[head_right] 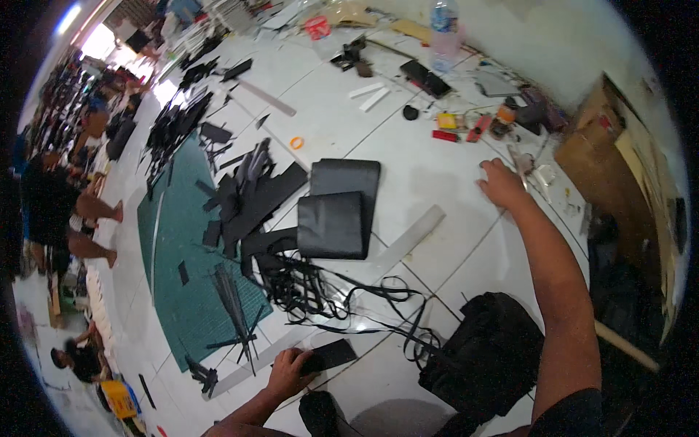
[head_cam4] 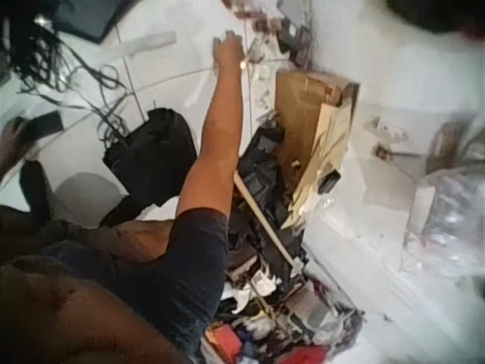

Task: The person is assembling or organizing black textile/leather components, likely for bags or accessories, using various materials on the floor.

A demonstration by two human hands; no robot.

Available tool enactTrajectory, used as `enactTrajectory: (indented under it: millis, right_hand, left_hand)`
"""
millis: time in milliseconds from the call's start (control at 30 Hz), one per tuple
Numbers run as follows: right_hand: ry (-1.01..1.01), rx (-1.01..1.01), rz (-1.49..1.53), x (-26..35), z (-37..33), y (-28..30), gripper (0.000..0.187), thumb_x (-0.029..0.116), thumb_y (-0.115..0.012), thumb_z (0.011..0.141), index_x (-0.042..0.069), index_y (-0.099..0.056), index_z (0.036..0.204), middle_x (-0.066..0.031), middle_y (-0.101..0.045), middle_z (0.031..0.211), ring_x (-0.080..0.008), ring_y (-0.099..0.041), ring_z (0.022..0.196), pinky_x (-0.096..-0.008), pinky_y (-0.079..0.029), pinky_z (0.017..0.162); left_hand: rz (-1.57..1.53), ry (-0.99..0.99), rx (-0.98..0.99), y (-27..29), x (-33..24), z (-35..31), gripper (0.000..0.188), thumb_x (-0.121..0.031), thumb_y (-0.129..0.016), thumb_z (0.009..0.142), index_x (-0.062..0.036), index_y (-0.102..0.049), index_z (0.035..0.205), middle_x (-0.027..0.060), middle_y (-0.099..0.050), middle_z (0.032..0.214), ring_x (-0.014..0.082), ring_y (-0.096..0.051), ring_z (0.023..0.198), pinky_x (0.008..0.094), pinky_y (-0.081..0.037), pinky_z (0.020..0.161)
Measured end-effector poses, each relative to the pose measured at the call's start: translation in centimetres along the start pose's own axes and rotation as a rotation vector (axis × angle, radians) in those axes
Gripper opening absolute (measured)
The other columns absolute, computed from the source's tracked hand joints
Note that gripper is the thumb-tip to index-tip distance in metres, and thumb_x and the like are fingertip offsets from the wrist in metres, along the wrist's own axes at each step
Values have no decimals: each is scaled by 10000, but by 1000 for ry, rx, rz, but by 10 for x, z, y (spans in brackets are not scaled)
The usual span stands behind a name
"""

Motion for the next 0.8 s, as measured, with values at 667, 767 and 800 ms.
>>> enactTrajectory:
  millis: [667,767,800]
  right_hand:
    - [-252,-169,69,-8,47,-25,439,282,-616,905,45,-465,1242,-232,-544,1210,-398,-594,1006,-476,-494,843]
    - [-174,-383,165,-26,43,-32,374,226,-656,862,33,-499,1141,-239,-570,1038,-412,-591,986,-475,-496,818]
    - [-190,-391,158,-34,44,-33,374,226,-656,862,33,-499,1141,-239,-570,1038,-412,-591,986,-475,-496,818]
  left_hand:
    - [4,574,101,-15,46,-125,609,-355,-785,710,-62,-529,1179,169,-556,1036,362,-559,980,448,-459,839]
    - [-14,698,200,-21,55,-158,724,-489,-784,681,-59,-518,1200,169,-582,1067,372,-602,974,467,-492,819]
    - [-13,679,201,-14,54,-153,724,-489,-784,681,-59,-518,1200,169,-582,1067,372,-602,974,467,-492,819]
Point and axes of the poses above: each hand's wrist, its own z-axis towards the middle knuckle, its own y-axis out of the back of the hand, x = y × z, the point moved 5 cm from there along z, towards the middle knuckle
